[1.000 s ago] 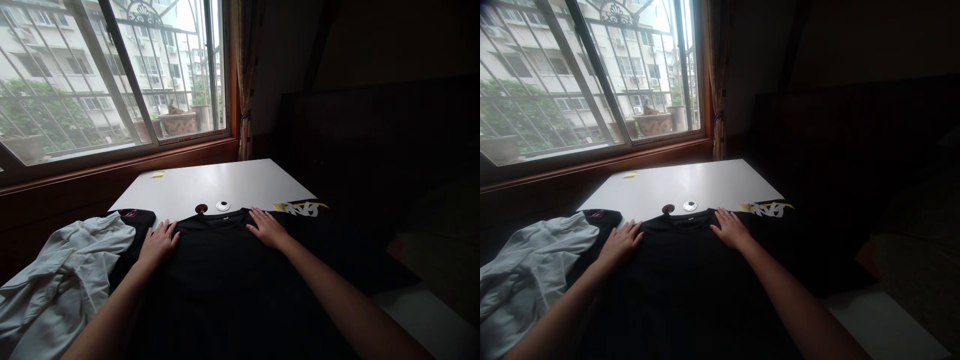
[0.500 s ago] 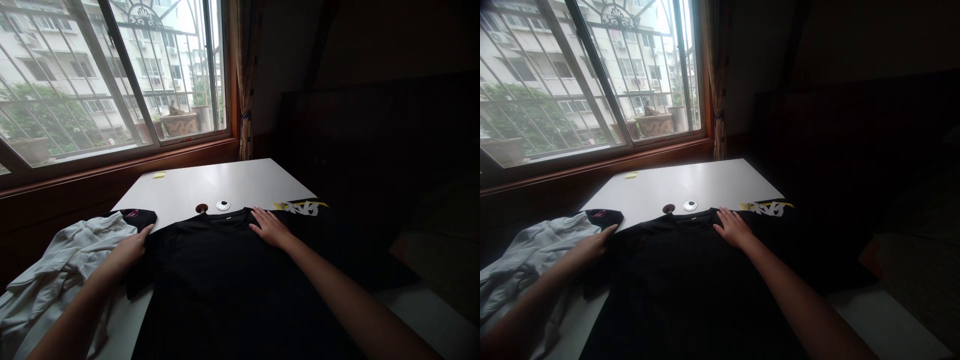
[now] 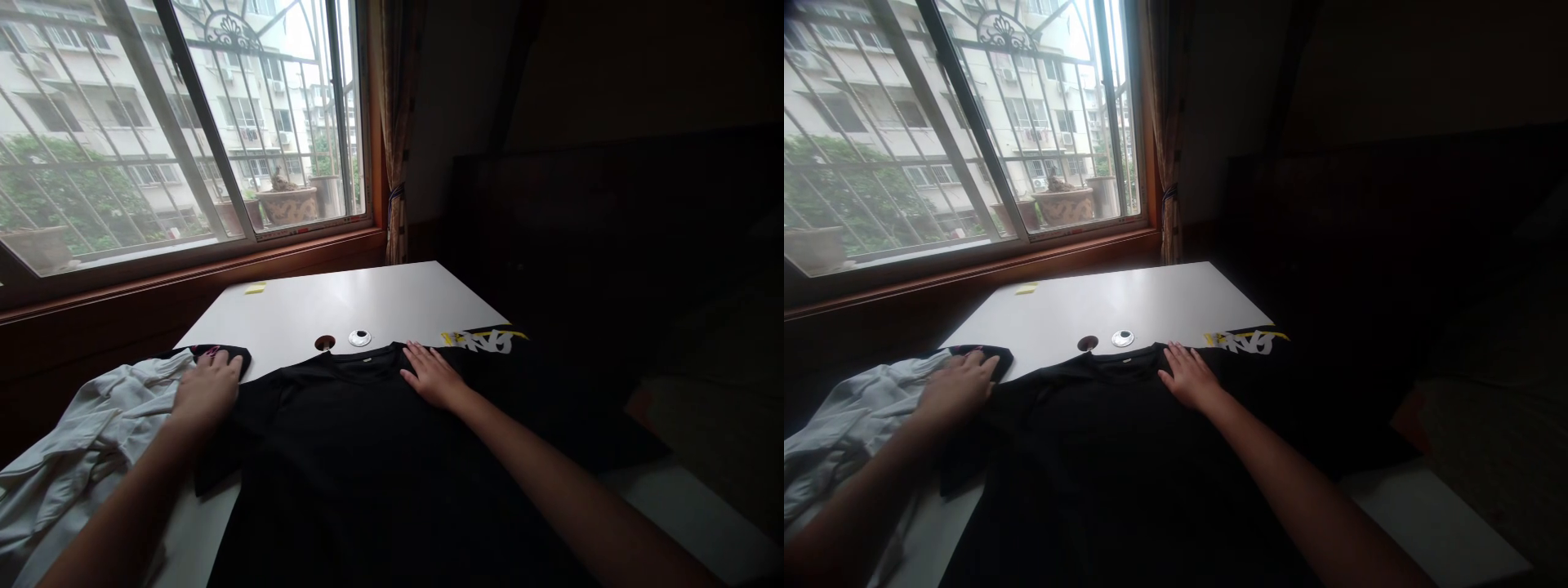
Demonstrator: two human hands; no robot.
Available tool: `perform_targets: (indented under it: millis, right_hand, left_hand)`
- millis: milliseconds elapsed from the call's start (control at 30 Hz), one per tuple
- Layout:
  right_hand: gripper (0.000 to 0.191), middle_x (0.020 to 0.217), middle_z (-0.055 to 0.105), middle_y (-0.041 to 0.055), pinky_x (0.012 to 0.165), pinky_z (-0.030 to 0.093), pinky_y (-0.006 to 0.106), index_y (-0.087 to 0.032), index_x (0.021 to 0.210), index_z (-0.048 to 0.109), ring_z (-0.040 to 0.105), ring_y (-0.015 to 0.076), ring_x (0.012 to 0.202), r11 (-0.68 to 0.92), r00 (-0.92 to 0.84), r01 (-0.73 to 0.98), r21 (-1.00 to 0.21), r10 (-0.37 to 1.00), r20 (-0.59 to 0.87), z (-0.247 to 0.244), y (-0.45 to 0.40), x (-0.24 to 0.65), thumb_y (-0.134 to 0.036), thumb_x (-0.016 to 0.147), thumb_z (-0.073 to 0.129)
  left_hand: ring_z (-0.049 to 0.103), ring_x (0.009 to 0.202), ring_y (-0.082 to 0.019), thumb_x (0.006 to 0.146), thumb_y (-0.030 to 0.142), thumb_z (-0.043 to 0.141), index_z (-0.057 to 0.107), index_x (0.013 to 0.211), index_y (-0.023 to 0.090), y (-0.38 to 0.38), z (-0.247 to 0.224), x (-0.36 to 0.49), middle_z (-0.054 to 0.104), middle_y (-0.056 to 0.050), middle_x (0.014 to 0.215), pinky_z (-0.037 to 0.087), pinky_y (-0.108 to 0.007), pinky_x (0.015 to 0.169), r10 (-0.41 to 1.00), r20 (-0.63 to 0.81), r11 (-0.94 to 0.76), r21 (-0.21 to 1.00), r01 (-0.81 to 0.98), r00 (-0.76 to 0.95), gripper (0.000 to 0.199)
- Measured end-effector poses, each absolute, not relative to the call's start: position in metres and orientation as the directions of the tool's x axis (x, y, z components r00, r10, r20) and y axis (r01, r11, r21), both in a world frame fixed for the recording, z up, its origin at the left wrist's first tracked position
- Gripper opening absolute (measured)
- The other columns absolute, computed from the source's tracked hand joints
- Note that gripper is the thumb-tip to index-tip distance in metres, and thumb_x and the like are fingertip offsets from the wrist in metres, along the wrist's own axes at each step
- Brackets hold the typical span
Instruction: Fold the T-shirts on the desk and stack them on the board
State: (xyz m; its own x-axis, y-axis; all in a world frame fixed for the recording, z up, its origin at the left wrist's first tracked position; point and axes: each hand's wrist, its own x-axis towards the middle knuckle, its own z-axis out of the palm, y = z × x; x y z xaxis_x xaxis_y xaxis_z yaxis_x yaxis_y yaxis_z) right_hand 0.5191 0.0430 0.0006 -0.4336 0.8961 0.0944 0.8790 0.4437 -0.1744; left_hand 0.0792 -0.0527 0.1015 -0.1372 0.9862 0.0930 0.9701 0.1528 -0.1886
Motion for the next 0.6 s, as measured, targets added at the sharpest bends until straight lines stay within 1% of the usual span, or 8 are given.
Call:
perform_targets:
  millis: [33,100,133,167,233,300,367,600]
  right_hand:
    - [0.073,0.168,0.02,0.0086,0.126,0.011,0.046,-0.016,0.16,0.029,0.015,0.0239,0.155,0.445,-0.436,0.878,-0.176,0.896,0.089,0.0,0.043,0.518,-0.059,0.101,0.024]
    - [0.073,0.168,0.018,0.008,0.126,0.01,0.045,-0.016,0.16,0.028,0.014,0.0237,0.155,0.447,-0.44,0.877,-0.178,0.894,0.08,0.0,0.044,0.517,-0.059,0.101,0.024]
    - [0.073,0.168,0.017,0.0077,0.126,0.01,0.045,-0.016,0.16,0.028,0.014,0.0236,0.155,0.448,-0.442,0.876,-0.177,0.894,0.075,0.001,0.044,0.516,-0.06,0.101,0.023]
    - [0.074,0.168,0.017,0.0076,0.126,0.01,0.045,-0.016,0.16,0.027,0.014,0.0234,0.155,0.448,-0.443,0.877,-0.175,0.894,0.071,0.001,0.044,0.516,-0.06,0.101,0.023]
    - [0.074,0.168,0.016,0.0075,0.126,0.009,0.045,-0.017,0.16,0.027,0.013,0.0227,0.155,0.45,-0.446,0.877,-0.169,0.893,0.067,0.001,0.045,0.515,-0.061,0.101,0.022]
    - [0.074,0.168,0.016,0.0075,0.126,0.009,0.044,-0.017,0.16,0.026,0.013,0.0223,0.155,0.455,-0.45,0.875,-0.164,0.89,0.066,0.002,0.045,0.515,-0.061,0.101,0.021]
    - [0.075,0.168,0.016,0.0075,0.126,0.009,0.044,-0.017,0.161,0.026,0.013,0.0225,0.155,0.464,-0.46,0.871,-0.164,0.886,0.066,0.002,0.046,0.516,-0.062,0.101,0.021]
    - [0.077,0.169,0.015,0.0071,0.126,0.009,0.047,-0.018,0.161,0.024,0.012,0.0245,0.156,0.459,-0.457,0.871,-0.174,0.888,0.055,0.001,0.054,0.515,-0.064,0.1,0.021]
  left_hand:
    - [0.046,0.136,-0.041,0.092,0.027,0.047,0.058,0.137,0.012,-0.053,0.095,0.098,0.055,-0.022,0.144,0.039,-0.057,0.108,0.994,0.099,0.062,-0.183,0.981,-0.044,0.049]
    - [0.035,0.146,-0.032,0.098,0.035,0.042,0.053,0.144,0.015,-0.053,0.076,0.138,0.049,-0.015,0.152,0.028,-0.048,0.119,0.994,0.071,-0.067,-0.146,0.987,0.078,0.051]
    - [0.028,0.15,-0.032,0.1,0.039,0.04,0.047,0.149,0.014,-0.052,0.064,0.158,0.043,-0.014,0.157,0.022,-0.048,0.122,0.989,0.036,-0.139,-0.074,0.988,0.142,0.056]
    - [0.025,0.152,-0.029,0.102,0.045,0.037,0.042,0.153,0.016,-0.05,0.053,0.175,0.039,-0.01,0.161,0.022,-0.047,0.123,0.986,0.009,-0.168,-0.043,0.985,0.168,0.059]
    - [0.025,0.152,-0.028,0.103,0.055,0.031,0.037,0.156,0.018,-0.046,0.032,0.2,0.032,-0.008,0.163,0.025,-0.048,0.121,0.987,-0.022,-0.158,-0.011,0.987,0.158,0.065]
    - [0.016,0.154,-0.03,0.103,0.059,0.026,0.03,0.158,0.015,-0.04,0.017,0.21,0.02,-0.01,0.166,0.019,-0.053,0.123,0.993,-0.015,-0.118,0.001,0.993,0.118,0.071]
    - [0.01,0.155,-0.03,0.103,0.06,0.023,0.026,0.16,0.013,-0.035,0.011,0.206,0.015,-0.011,0.167,0.013,-0.055,0.123,0.997,0.003,-0.079,0.01,0.997,0.079,0.074]
    - [0.014,0.155,-0.027,0.103,0.059,0.021,0.026,0.16,0.014,-0.02,0.011,0.173,0.016,-0.011,0.167,0.015,-0.049,0.124,0.999,0.029,-0.019,0.029,0.999,0.018,0.072]
